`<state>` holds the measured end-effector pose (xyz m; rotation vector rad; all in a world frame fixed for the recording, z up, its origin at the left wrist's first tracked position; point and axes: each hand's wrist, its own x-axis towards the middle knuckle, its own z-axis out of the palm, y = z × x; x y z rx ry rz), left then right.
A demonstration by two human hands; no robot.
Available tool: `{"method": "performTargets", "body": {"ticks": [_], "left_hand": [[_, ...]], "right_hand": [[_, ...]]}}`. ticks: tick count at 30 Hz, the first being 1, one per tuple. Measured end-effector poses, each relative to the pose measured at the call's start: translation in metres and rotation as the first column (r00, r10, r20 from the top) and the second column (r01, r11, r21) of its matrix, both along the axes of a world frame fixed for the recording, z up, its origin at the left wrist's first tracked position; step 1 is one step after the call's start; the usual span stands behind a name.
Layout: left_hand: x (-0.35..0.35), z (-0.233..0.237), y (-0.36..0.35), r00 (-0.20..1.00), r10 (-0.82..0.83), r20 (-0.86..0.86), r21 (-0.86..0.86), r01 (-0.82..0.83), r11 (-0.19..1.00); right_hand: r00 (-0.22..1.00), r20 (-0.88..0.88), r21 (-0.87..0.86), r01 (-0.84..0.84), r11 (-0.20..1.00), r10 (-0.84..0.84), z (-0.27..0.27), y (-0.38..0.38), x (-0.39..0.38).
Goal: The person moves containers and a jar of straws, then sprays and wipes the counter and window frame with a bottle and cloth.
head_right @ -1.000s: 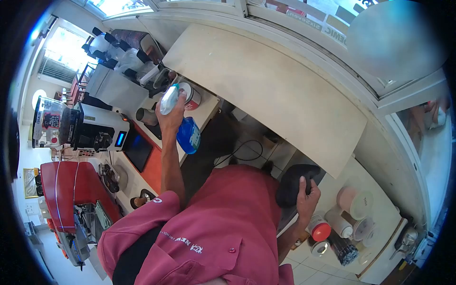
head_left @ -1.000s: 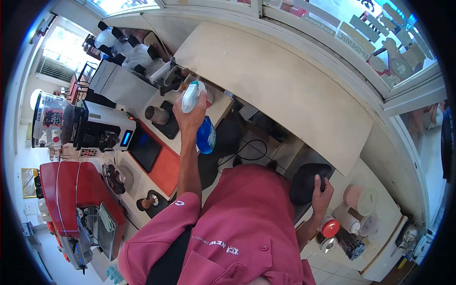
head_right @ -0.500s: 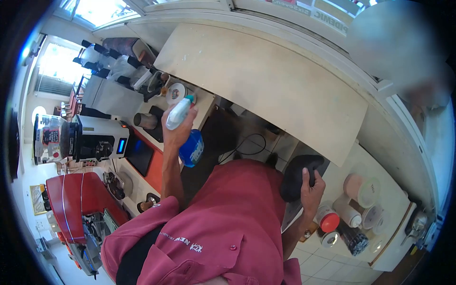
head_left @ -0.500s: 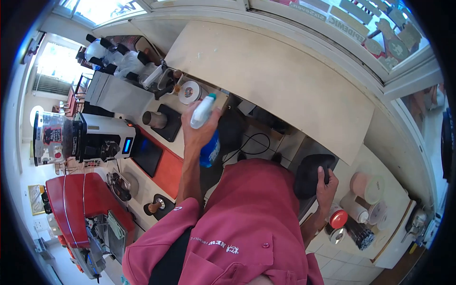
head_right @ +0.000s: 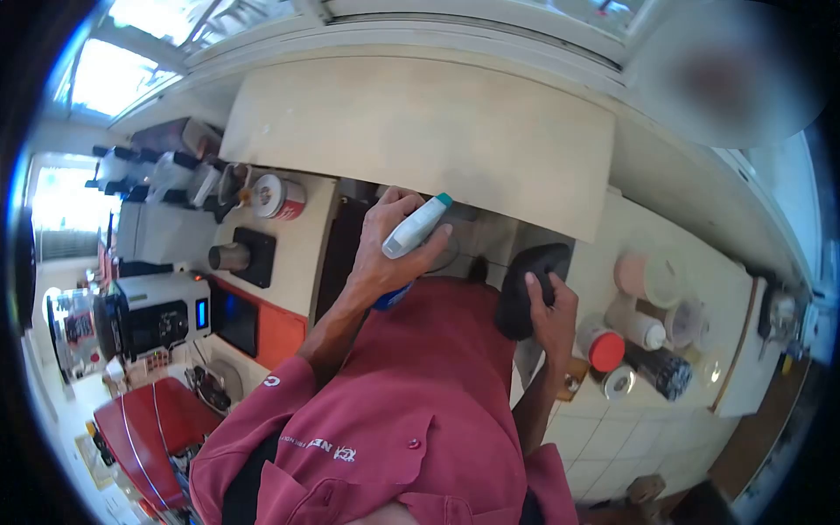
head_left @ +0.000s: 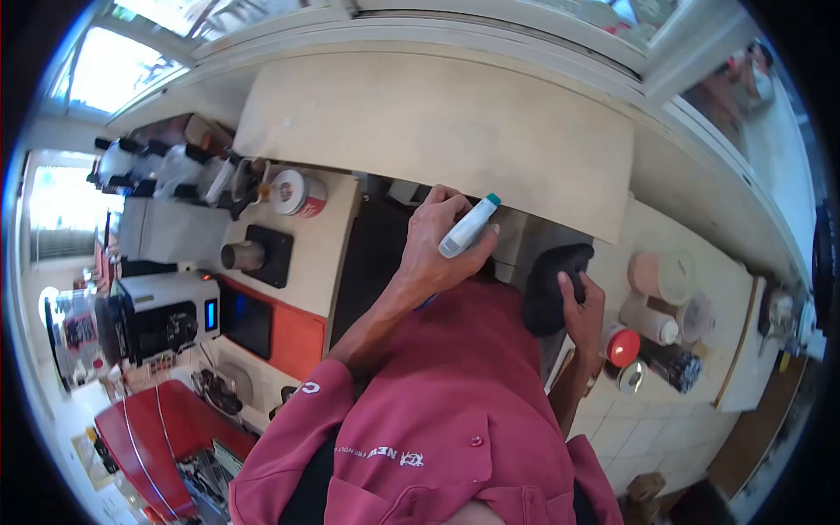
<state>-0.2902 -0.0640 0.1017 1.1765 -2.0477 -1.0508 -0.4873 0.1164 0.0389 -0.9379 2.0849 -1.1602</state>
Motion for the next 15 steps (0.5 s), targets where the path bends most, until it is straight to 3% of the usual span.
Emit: {"method": "performTargets", "body": {"ticks": [6,15], "left_hand": [[-0.042,0.001,0.007,0.986,-0.151,0.069,0.042,0.149,0.988],[-0.092,0.024,0.003,0.978,-0.200,-0.057,-0.123,0.192,0.974]], "right_hand": [[0.998,0.057,0.055,0.038,0.998,-0.042,-0.003,0.023,-0.004],[0.999,0.036,0.107,0.037,0.994,-0.041,0.005,0.027,-0.004]]}}
